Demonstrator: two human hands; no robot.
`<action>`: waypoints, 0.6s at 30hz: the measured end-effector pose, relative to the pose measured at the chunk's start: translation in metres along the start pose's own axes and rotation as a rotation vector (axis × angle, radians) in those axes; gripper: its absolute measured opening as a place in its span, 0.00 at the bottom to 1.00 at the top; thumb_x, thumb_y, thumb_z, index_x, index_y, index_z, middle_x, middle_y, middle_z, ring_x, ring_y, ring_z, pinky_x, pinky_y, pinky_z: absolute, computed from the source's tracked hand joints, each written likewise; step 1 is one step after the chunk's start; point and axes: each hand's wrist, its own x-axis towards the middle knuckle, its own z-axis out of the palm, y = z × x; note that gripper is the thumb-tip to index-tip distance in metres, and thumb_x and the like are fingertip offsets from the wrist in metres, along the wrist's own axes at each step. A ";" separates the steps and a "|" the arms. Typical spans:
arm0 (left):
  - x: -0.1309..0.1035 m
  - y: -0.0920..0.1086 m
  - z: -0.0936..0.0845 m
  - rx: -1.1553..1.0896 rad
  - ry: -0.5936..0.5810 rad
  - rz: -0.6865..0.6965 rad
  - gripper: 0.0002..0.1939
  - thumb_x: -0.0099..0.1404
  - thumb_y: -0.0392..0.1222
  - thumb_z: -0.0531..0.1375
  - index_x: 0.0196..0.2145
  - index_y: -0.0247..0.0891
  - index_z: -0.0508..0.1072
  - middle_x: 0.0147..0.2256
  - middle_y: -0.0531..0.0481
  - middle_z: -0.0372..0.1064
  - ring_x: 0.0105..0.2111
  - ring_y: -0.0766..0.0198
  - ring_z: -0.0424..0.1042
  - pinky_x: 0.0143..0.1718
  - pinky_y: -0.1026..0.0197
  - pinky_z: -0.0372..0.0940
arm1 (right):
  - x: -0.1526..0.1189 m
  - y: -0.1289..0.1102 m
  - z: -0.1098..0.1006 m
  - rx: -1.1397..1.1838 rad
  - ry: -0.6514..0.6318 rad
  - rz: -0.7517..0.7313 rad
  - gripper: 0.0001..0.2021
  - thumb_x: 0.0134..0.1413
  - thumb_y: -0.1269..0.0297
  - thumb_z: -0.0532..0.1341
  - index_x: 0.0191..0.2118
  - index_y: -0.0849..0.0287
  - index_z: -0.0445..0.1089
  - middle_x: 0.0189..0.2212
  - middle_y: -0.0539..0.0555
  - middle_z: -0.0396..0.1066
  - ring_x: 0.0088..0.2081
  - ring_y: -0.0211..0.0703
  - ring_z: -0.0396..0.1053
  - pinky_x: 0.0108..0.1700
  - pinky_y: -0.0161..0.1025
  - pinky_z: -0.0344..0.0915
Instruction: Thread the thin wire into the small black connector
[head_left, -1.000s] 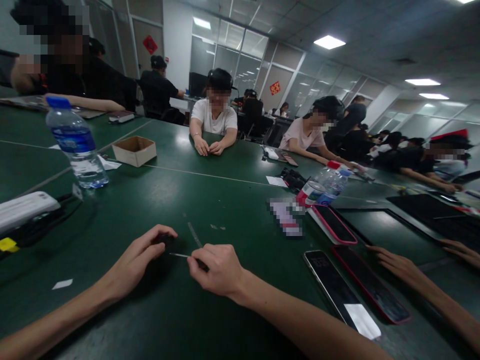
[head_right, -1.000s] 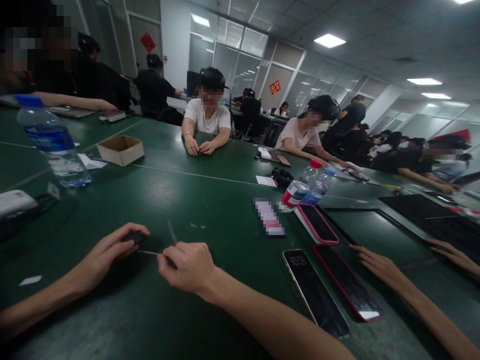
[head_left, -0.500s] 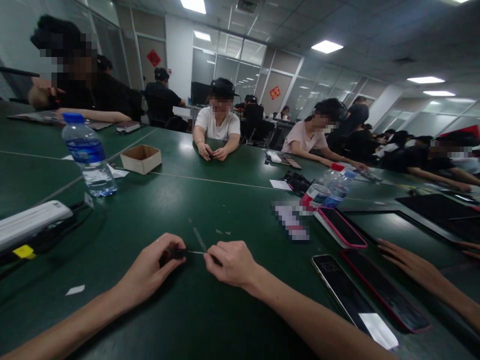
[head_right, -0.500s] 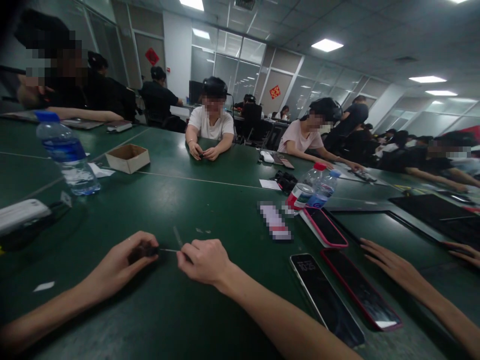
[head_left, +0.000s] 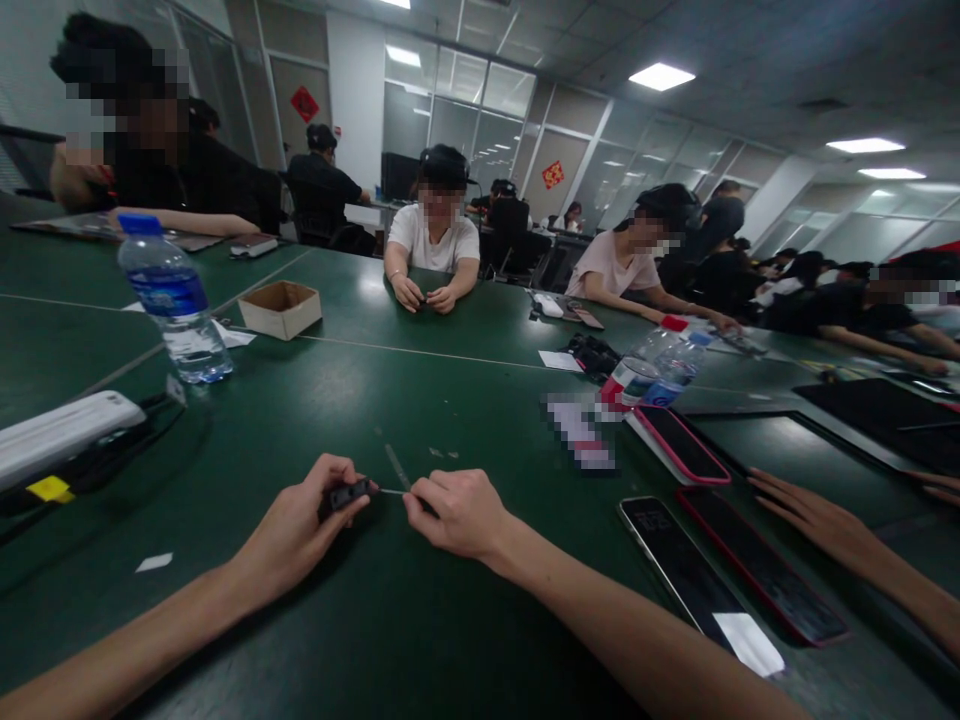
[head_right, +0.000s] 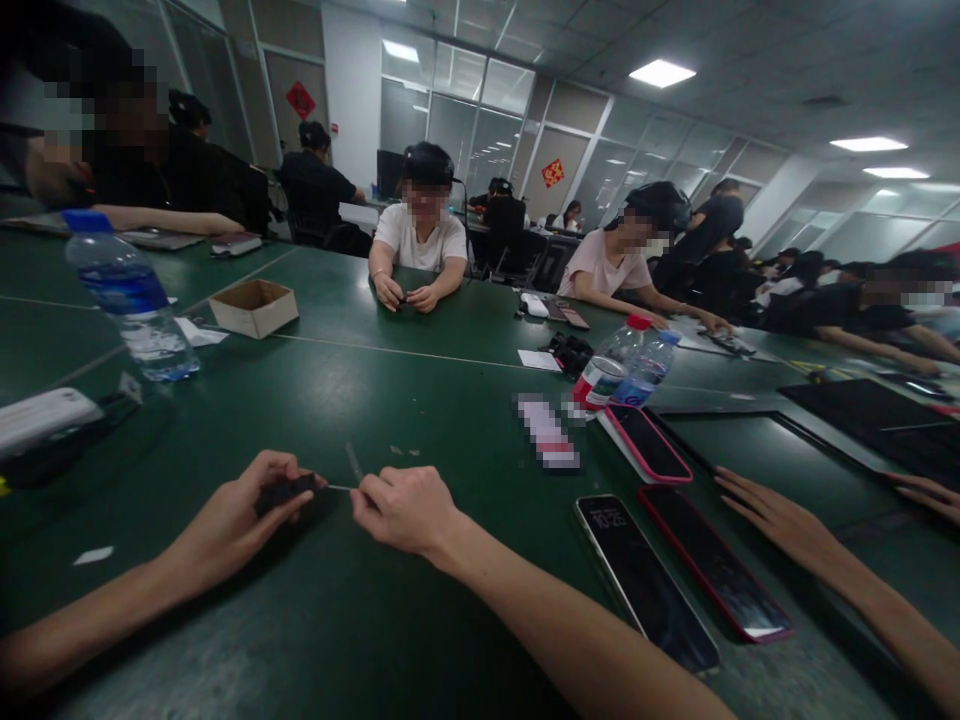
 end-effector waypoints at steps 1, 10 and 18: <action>-0.001 0.001 0.001 0.017 0.002 0.018 0.08 0.66 0.46 0.53 0.38 0.41 0.57 0.39 0.49 0.71 0.32 0.63 0.72 0.33 0.61 0.67 | 0.000 0.000 0.000 0.000 0.000 -0.005 0.16 0.63 0.61 0.50 0.33 0.62 0.71 0.22 0.49 0.68 0.21 0.30 0.61 0.23 0.28 0.53; -0.003 -0.001 0.004 0.212 -0.035 0.090 0.08 0.66 0.46 0.52 0.37 0.41 0.56 0.30 0.52 0.64 0.25 0.65 0.66 0.27 0.62 0.61 | -0.001 0.002 0.006 0.001 0.068 -0.060 0.16 0.62 0.61 0.50 0.30 0.61 0.71 0.21 0.49 0.68 0.19 0.30 0.60 0.21 0.29 0.53; -0.003 0.001 0.005 0.295 -0.039 0.070 0.08 0.67 0.46 0.50 0.36 0.41 0.56 0.26 0.55 0.61 0.23 0.65 0.65 0.26 0.62 0.58 | -0.001 0.002 0.004 0.002 0.103 -0.093 0.16 0.61 0.62 0.51 0.29 0.61 0.71 0.20 0.48 0.67 0.19 0.31 0.60 0.21 0.29 0.53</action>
